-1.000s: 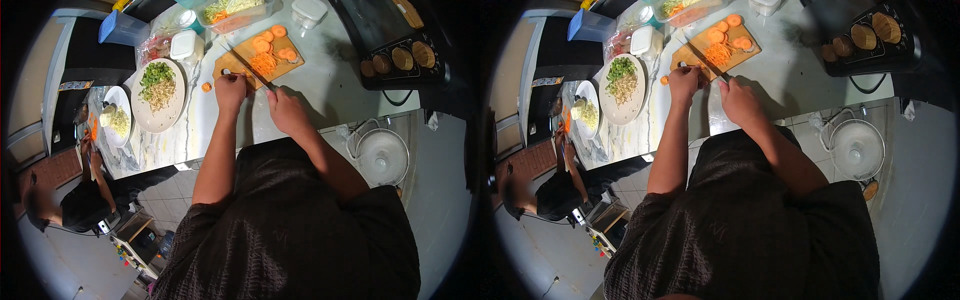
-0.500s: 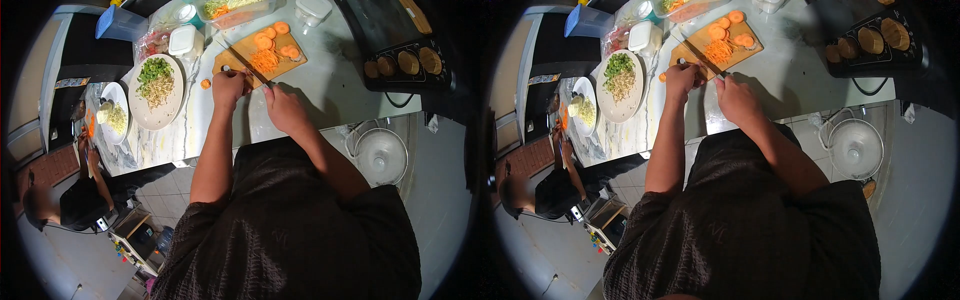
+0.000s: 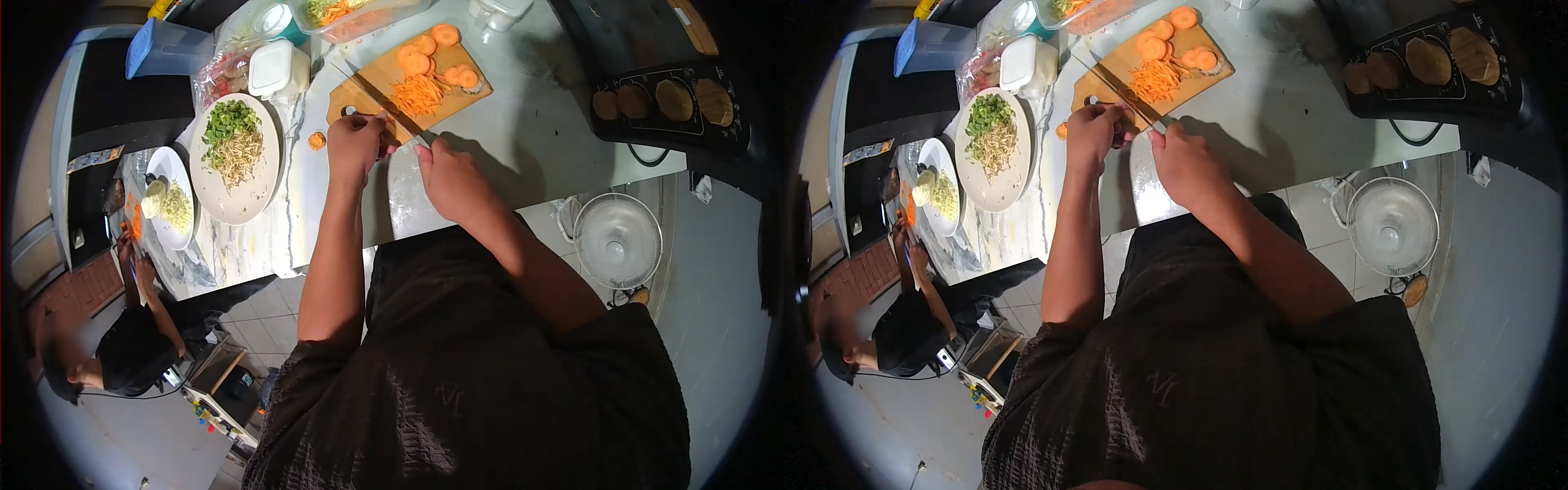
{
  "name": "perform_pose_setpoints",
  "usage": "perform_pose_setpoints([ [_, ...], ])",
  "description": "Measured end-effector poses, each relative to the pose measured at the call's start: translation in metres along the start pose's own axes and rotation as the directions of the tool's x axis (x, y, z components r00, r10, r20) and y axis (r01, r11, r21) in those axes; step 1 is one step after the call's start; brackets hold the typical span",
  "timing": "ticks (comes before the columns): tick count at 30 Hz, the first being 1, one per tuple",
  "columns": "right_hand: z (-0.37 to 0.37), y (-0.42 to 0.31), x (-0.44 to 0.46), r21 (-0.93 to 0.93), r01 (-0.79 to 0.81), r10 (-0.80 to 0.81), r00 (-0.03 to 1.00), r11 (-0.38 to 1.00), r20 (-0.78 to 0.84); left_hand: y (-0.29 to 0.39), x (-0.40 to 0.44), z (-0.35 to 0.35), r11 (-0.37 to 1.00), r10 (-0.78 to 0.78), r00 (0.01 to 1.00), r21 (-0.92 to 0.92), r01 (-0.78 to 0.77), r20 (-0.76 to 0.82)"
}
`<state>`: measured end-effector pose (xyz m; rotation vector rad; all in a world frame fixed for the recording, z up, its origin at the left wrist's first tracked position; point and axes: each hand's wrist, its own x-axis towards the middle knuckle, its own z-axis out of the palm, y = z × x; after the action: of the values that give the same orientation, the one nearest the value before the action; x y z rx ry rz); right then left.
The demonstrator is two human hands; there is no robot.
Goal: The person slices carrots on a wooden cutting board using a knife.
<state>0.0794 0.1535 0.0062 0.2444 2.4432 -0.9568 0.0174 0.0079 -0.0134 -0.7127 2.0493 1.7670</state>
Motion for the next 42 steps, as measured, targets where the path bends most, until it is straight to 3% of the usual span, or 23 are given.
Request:
perform_pose_setpoints([
  [8, 0.000, -0.005, 0.007, 0.010, -0.040, 0.040, 0.999, 0.999, 0.029, -0.002, -0.001, 0.001, 0.997, 0.021, 1.000, 0.068, -0.022, 0.009],
  [21, 0.003, 0.006, 0.002, -0.017, 0.033, -0.034, 0.995, 0.999, -0.091, 0.001, 0.000, -0.003, 1.000, -0.020, 0.999, -0.007, 0.021, 0.047],
  [34, 0.006, 0.010, 0.000, 0.009, 0.018, -0.018, 0.996, 1.000, -0.086, -0.002, 0.001, -0.004, 0.998, -0.032, 0.999, -0.051, 0.033, 0.023],
  [42, 0.002, 0.007, 0.004, 0.024, 0.057, -0.055, 0.995, 0.998, -0.081, 0.000, -0.009, 0.005, 0.996, 0.087, 0.994, 0.035, -0.085, -0.071],
])
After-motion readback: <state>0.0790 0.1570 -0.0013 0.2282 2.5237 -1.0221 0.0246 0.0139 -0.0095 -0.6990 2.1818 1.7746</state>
